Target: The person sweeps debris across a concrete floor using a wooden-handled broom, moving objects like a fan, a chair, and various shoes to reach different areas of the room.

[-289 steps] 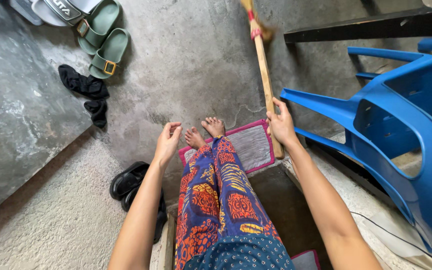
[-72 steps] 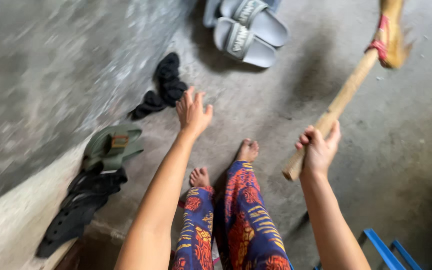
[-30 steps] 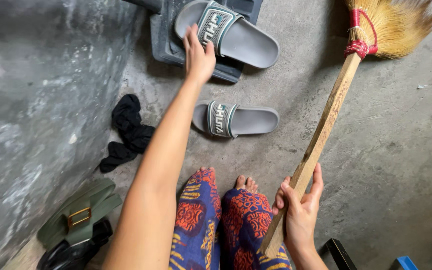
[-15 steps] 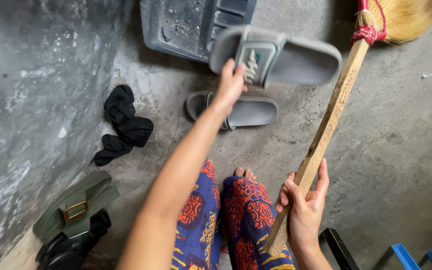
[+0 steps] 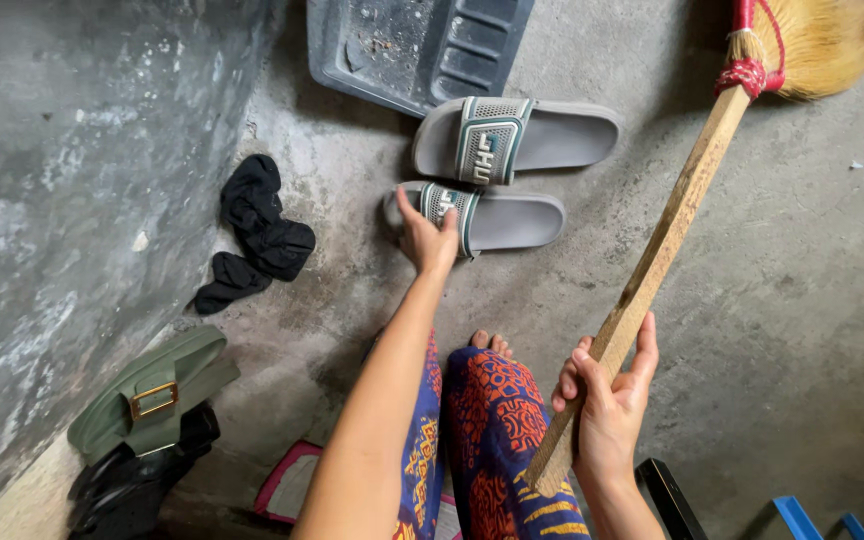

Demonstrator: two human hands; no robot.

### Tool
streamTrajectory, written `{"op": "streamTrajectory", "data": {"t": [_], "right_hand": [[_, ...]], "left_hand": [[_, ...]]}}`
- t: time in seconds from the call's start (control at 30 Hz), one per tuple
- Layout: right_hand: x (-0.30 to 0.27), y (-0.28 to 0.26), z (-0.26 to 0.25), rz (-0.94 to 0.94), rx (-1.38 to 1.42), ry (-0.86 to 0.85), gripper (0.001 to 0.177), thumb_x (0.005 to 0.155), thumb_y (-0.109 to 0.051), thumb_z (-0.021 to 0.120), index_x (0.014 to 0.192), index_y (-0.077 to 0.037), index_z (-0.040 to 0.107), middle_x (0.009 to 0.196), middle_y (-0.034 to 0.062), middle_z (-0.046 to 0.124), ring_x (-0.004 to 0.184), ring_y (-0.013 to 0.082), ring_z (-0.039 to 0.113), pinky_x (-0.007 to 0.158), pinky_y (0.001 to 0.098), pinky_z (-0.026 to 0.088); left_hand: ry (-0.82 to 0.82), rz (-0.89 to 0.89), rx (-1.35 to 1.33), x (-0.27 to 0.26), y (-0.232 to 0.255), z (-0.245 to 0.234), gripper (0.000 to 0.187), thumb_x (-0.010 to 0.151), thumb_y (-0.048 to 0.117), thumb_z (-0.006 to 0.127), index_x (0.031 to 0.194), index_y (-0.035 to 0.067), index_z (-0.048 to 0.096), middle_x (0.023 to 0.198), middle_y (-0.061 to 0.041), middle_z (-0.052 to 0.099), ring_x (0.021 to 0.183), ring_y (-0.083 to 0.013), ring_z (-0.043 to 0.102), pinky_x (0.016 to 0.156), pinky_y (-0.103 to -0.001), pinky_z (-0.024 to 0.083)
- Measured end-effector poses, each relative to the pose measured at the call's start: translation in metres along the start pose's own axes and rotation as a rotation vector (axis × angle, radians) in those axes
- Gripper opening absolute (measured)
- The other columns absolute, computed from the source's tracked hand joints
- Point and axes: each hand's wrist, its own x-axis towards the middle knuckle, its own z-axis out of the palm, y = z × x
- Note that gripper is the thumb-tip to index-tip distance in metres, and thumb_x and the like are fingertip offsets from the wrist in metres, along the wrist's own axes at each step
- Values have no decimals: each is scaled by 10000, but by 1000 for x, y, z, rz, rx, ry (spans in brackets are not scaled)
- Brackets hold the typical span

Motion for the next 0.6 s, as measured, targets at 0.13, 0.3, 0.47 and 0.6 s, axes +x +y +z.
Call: {"op": "streamTrajectory", "data": {"t": [0.13,0.3,0.47,0.6], "right_hand": [[-3,3,-6,-3,20,-25,936,937,13,559,1674,-253,46,1062,81,553,632,104,523,480,266,482],[-2,2,-4,-11,-4,-12,936,926,16,560,1666,-255,54,1072,73,554,621,100,513,466,265,472],[0,5,-5,-33,-30,-11,935,926,24,558,1669,-241,56,1078,81,550,620,109,514,465,269,469],[2,8,-9,2,-28,3,941,925,21,551,1663,-255,38,1071,87,551,626,104,520,468,272,482]], "left_hand": [[-120,48,-247,-32,-32,16,812,872,191,698,1522,127,215,1422,-292,514,1265,-451,579,1076,-462,423],[-296,114,-563,-65,-22,70,607,1017,120,604,1495,106,231,1417,-271,476,1281,-406,544,1103,-459,420],[-146,217,-528,-53,16,83,771,975,-1,596,1565,153,125,1174,-200,537,1093,-337,567,999,-443,442],[-289,-263,-410,-20,48,42,1098,842,-61,549,1616,277,-153,865,-48,548,701,-216,564,677,-395,558]]}}
